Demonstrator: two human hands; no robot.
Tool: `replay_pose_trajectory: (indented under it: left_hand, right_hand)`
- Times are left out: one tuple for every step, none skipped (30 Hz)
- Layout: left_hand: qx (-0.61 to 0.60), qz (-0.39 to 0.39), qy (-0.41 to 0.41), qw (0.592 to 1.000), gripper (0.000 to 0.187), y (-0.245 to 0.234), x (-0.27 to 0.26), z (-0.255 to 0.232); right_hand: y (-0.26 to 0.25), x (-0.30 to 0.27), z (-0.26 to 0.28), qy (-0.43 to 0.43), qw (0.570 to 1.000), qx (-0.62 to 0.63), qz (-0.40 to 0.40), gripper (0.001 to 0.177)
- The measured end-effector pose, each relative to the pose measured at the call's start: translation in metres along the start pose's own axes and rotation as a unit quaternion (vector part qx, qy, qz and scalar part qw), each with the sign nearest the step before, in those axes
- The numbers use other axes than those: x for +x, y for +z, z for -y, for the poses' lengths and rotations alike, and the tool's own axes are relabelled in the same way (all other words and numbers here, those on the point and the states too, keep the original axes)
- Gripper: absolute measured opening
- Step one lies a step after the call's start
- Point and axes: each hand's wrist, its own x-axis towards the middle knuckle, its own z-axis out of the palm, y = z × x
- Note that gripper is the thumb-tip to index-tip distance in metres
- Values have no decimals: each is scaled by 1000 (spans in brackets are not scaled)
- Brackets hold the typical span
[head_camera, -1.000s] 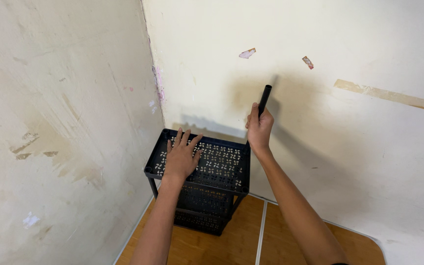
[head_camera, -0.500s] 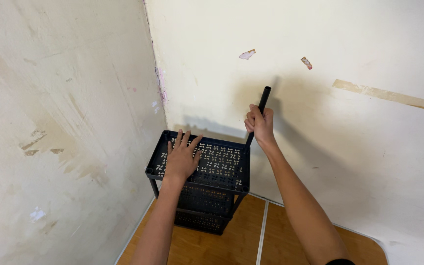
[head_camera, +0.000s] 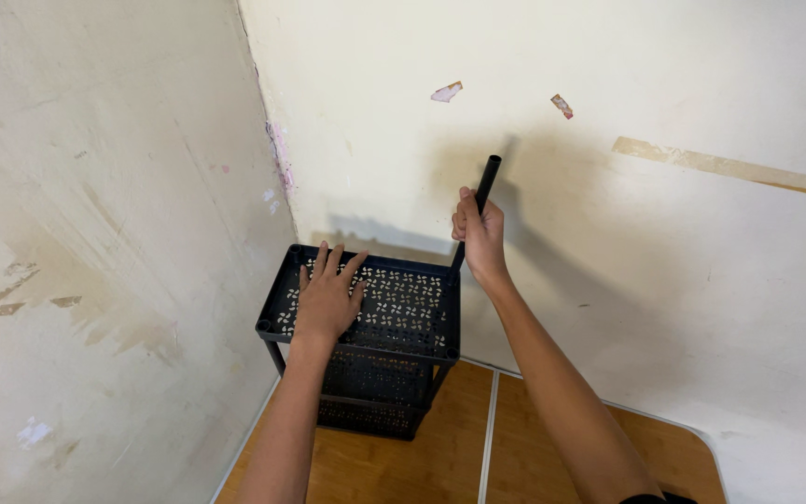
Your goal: The person assembles a black perforated metal shelving unit by inserting vertical poles into the corners of the shelves and stacking the shelves onto the poles. The person handles the shelves and poles by hand, aligning and securing them to form a three-tiered stand.
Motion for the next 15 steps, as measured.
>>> replay_pose_trajectory:
  left_hand:
    - [0, -1, -3, 1000, 54, 0, -1, 0]
    - [0, -4, 0, 1000, 54, -1, -1, 0]
    - [0, -8, 3, 1000, 54, 0, -1, 0]
    - [0, -11, 5, 1000, 54, 0, -2, 0]
    - [0, -8, 4, 1000, 54, -1, -1, 0]
    - [1, -4, 4, 1000, 54, -2, -1, -1]
    - [2, 0, 2, 1000, 53, -2, -2, -1]
    - [5, 4, 1, 1000, 54, -1, -2, -1]
    - [8, 7, 1, 1000, 54, -2, -3, -1]
    - [12, 10, 1, 1000, 55, -3, -3, -1]
    - [10, 11, 2, 1000, 55, -3, -4, -1]
    - [9, 12, 3, 1000, 54, -3, -5, -1]
    - [7, 12, 5, 1000, 54, -3, -5, -2]
    - [3, 10, 7, 1000, 54, -3, -6, -2]
    - [0, 7, 9, 1000, 55, -4, -7, -1]
  right_hand:
    - [4, -4, 1, 0, 1000, -3, -17, 43]
    - [9, -9, 2, -18, 999, -35, -38, 38]
    - [13, -14, 1, -36, 995, -66, -57, 33]
    - [17, -20, 1, -54, 991, -98, -76, 29]
    - [21, -25, 0, -51, 987, -119, -93, 28]
    - [24, -30, -2, -48, 983, -139, -110, 28]
    - [26, -33, -5, -44, 978, -159, -125, 27]
    - [24, -34, -8, -34, 976, -173, -127, 31]
    - [21, -32, -10, -23, 973, -187, -129, 35]
    - [17, -29, -13, -13, 971, -201, -131, 40]
    - [13, -26, -17, -3, 981, -152, -121, 41]
    - [10, -21, -22, 7, 988, -102, -112, 42]
    - [5, -17, -25, 15, 993, -53, -102, 44]
    - [-2, -15, -27, 21, 996, -39, -71, 44]
    - [-8, -13, -28, 27, 999, -24, -40, 44]
